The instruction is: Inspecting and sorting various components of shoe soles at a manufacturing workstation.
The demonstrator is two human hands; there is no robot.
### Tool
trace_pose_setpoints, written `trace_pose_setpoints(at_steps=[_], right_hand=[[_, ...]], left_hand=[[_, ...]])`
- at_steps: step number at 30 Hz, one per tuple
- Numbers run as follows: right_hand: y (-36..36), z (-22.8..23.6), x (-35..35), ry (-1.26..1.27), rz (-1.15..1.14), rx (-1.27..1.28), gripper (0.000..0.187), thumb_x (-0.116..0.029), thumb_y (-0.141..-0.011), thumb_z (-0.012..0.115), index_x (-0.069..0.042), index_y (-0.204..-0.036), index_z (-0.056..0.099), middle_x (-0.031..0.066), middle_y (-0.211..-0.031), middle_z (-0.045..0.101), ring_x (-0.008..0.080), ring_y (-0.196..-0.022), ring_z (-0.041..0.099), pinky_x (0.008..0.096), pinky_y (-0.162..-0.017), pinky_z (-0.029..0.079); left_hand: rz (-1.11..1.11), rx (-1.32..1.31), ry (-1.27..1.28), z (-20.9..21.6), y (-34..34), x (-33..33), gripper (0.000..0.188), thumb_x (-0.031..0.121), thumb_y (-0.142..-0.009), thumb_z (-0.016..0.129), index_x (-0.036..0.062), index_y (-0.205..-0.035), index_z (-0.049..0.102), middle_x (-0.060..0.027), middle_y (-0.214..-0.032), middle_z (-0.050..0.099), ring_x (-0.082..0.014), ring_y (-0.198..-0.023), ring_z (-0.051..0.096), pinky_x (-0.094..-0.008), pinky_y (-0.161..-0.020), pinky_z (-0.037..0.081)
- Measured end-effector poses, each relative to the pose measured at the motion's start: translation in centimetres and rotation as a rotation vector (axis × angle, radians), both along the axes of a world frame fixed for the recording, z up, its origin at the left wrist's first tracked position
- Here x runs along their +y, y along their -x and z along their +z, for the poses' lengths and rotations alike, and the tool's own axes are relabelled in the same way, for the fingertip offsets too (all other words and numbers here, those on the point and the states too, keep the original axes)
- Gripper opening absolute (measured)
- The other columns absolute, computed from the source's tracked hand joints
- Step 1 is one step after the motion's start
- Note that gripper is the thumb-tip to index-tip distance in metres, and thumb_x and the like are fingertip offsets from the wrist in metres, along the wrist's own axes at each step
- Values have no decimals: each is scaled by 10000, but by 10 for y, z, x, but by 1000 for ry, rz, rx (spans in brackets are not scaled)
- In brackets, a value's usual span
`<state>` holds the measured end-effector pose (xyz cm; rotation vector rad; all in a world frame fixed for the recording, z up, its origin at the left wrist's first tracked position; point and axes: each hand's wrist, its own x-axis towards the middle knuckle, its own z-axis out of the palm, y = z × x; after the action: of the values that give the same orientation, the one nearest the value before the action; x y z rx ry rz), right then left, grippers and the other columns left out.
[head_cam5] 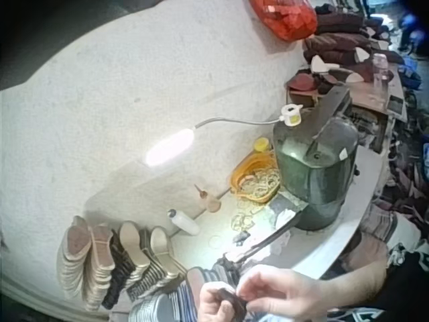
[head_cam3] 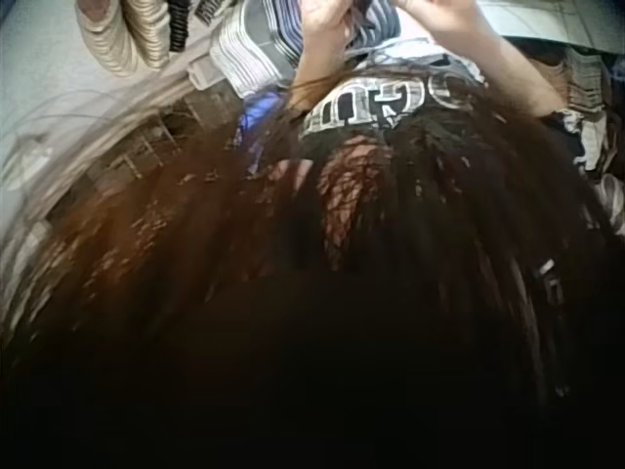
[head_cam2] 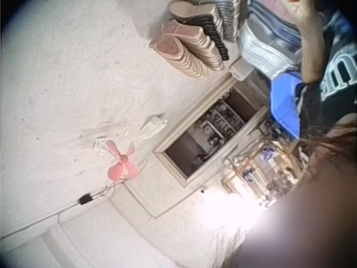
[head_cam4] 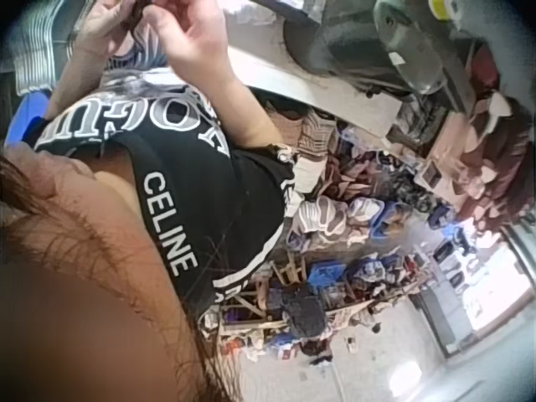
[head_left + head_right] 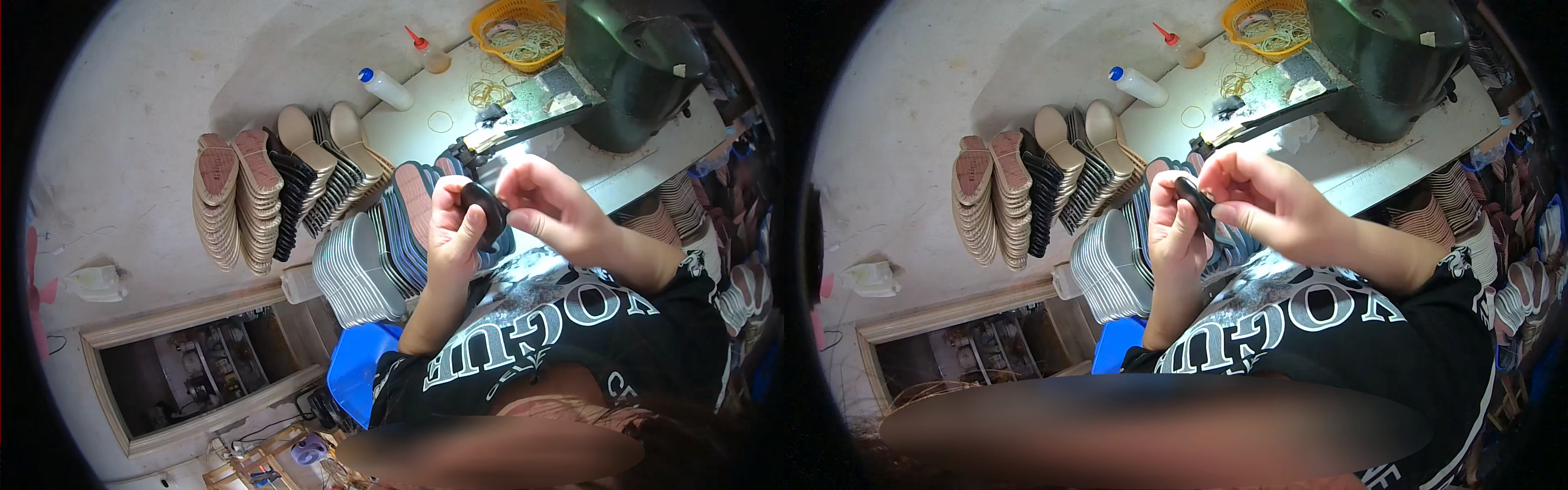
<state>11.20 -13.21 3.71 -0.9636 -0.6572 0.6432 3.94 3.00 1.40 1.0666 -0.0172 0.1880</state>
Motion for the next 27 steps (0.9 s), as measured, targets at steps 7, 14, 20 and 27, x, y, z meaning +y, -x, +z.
trace_pose_setpoints(at_steps=[7, 14, 20, 27], right_hand=[[-25, -3, 4, 156, -310, -651, 365, 22, -843, 589, -12, -1198, 515, 81, -957, 518, 195, -835, 527, 307, -788, 455], [-30, -33, 12, 253, -267, -299, 161, -23, -868, 620, 4, -1023, 652, 84, -946, 662, 132, -765, 639, 255, -736, 514], [-23, -81, 34, 154, -152, 443, 203, -146, -910, 614, 33, -1001, 645, 91, -899, 681, 126, -821, 665, 231, -754, 538], [-32, -84, 67, 165, -50, 591, 266, -209, -946, 572, 49, -932, 637, 129, -870, 677, 158, -776, 681, 258, -703, 558]], left_hand=[[-139, 57, 38, 0, -9, 7, 376, 299, -958, 550, 34, -1196, 430, -13, -1016, 517, -81, -927, 502, -219, -846, 398], [-392, 148, -417, -6, -24, 45, 678, 596, -889, 519, -15, -1183, 521, -43, -1014, 584, -123, -891, 548, -299, -769, 458], [-228, -88, -1773, 40, -101, 96, 324, 302, -777, 674, -17, -822, 638, -181, -717, 600, -300, -650, 578, -351, -613, 460], [-743, 397, -1316, 16, -191, 130, 260, 247, -744, 770, 8, -789, 677, -31, -718, 652, -81, -659, 574, -248, -620, 471]])
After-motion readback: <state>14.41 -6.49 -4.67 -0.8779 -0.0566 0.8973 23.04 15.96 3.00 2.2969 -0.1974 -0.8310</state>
